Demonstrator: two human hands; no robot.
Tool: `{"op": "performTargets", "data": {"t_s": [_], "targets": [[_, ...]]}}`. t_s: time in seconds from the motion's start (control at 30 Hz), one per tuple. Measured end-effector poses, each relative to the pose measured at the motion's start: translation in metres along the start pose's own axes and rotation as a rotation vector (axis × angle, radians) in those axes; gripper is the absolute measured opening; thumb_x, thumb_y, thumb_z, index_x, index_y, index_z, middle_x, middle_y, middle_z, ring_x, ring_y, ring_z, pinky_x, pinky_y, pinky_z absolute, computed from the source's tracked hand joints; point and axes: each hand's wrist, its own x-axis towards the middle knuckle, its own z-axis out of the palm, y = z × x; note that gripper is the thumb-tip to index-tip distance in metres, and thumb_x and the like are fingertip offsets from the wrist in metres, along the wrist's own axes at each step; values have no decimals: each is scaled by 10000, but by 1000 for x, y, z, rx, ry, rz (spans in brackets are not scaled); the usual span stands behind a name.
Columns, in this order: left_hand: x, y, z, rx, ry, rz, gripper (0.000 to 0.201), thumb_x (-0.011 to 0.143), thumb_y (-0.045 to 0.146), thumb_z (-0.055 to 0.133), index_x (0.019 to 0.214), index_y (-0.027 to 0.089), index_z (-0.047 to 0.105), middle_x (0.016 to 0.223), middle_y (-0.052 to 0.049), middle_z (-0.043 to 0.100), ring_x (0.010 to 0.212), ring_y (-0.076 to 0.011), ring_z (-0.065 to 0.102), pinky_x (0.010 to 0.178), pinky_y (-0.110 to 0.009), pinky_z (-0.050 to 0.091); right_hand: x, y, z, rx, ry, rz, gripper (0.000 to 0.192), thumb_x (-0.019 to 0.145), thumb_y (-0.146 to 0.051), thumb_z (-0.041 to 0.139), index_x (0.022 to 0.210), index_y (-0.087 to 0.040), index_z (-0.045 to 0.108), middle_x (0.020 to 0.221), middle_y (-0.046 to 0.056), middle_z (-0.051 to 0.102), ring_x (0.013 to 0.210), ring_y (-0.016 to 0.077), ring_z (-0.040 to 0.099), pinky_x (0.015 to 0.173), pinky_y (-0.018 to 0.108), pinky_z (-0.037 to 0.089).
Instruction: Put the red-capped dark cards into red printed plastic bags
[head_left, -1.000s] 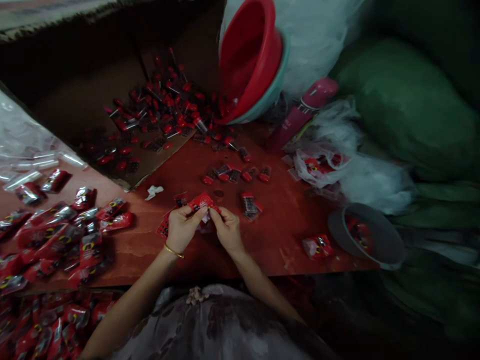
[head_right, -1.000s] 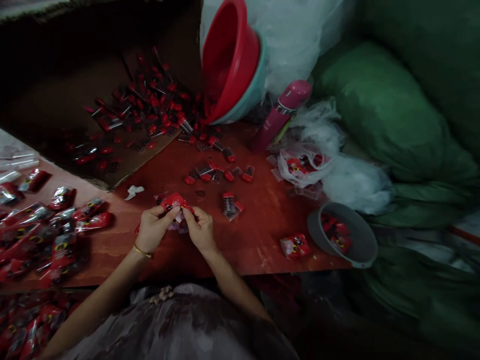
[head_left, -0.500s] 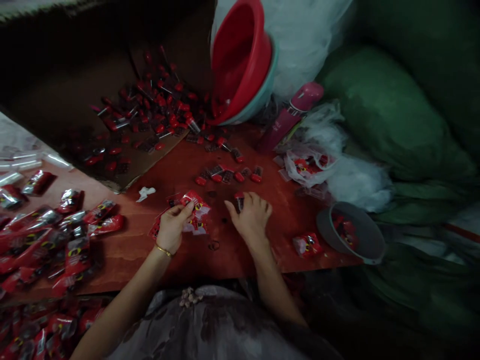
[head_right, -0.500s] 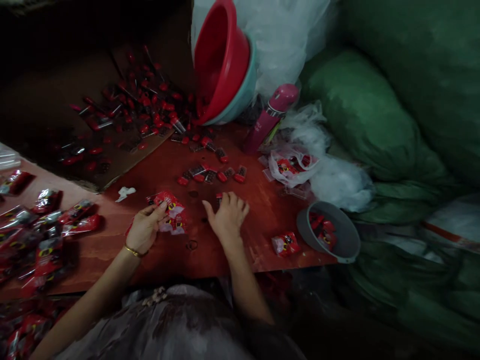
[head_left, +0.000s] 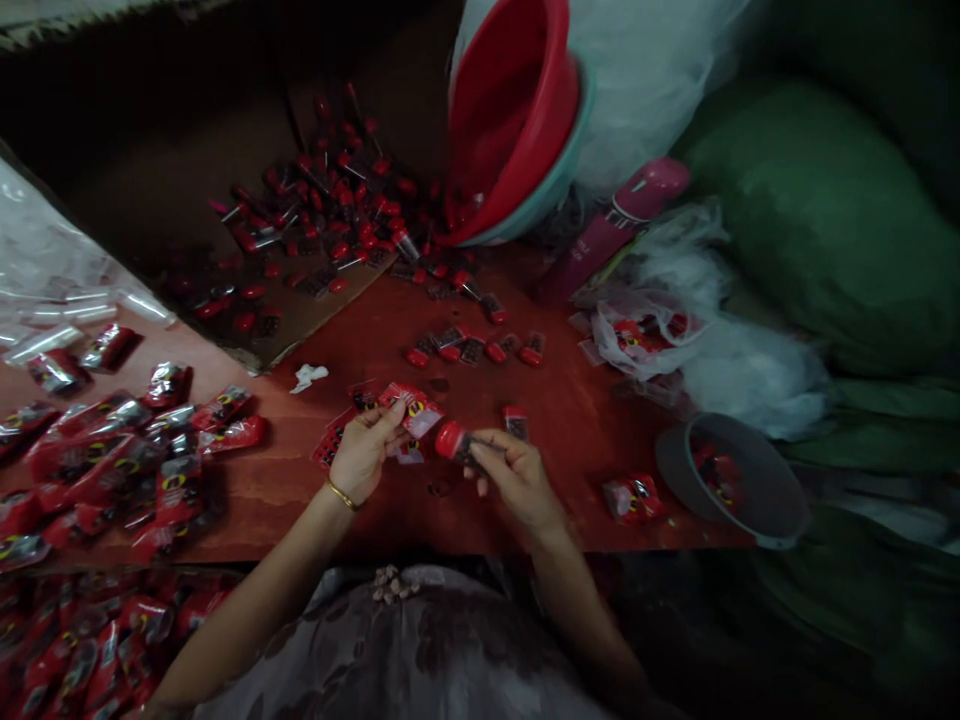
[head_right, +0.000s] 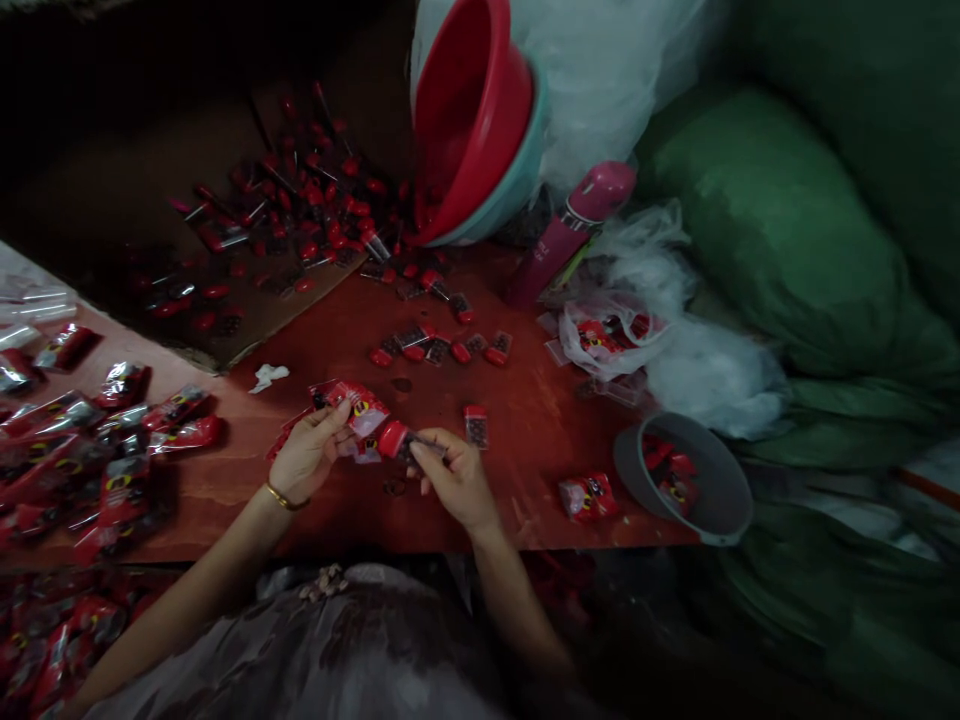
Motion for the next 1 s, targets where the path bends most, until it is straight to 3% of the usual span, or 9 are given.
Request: {"op": "performTargets", "data": {"t_s": [0.17, 0.43, 0.57, 0.7, 0.87, 1.0], "targets": [[-5, -4, 2, 113, -17, 103, 397, 425, 383, 841, 631, 101, 652, 598, -5, 648, 531, -82, 568, 522, -191, 460, -1, -1, 12, 154, -60, 72, 314, 765, -460, 572, 810, -154, 624, 515, -26, 572, 382, 61, 453, 351, 159, 340], [-6, -11, -1, 87, -49, 121, 417, 459, 376, 833, 755, 129, 675, 690, -15, 680, 560, -93, 595, 565, -207, 483, 5, 10, 30, 220, 36, 8, 293, 795, -453, 548, 838, -168, 594, 567, -30, 584, 384, 50, 459, 366, 160, 333], [-5, -24, -2, 102, -136, 136, 337, 540, 345, 806, 769, 131, 682, 705, -23, 689, 588, -96, 597, 583, -208, 481, 3, 7, 36, 160, 77, -54, 277, 822, -437, 520, 865, -170, 582, 591, -27, 593, 378, 48, 442, 383, 172, 348], [-7, -33, -2, 102, -111, 98, 384, 483, 293, 837, 794, 130, 682, 733, -28, 696, 629, -103, 610, 648, -221, 486, 4, 2, 40, 3, 226, -150, 249, 849, -407, 490, 895, -178, 575, 495, -62, 510, 380, 64, 442, 411, 183, 367], [-7, -23, -3, 153, -197, 133, 323, 618, 430, 740, 661, 124, 646, 558, 13, 600, 519, -73, 530, 540, -196, 431, 6, 3, 44, 50, 155, -135, 282, 863, -429, 459, 933, -173, 555, 610, -30, 579, 385, 63, 454, 403, 195, 385], [-2, -23, -1, 205, -77, 187, 342, 545, 424, 780, 601, 124, 625, 480, 44, 553, 449, -50, 469, 491, -181, 390, 5, 6, 49, 41, 190, -135, 279, 876, -428, 438, 931, -176, 543, 589, -38, 565, 368, 59, 439, 389, 190, 368]]}}
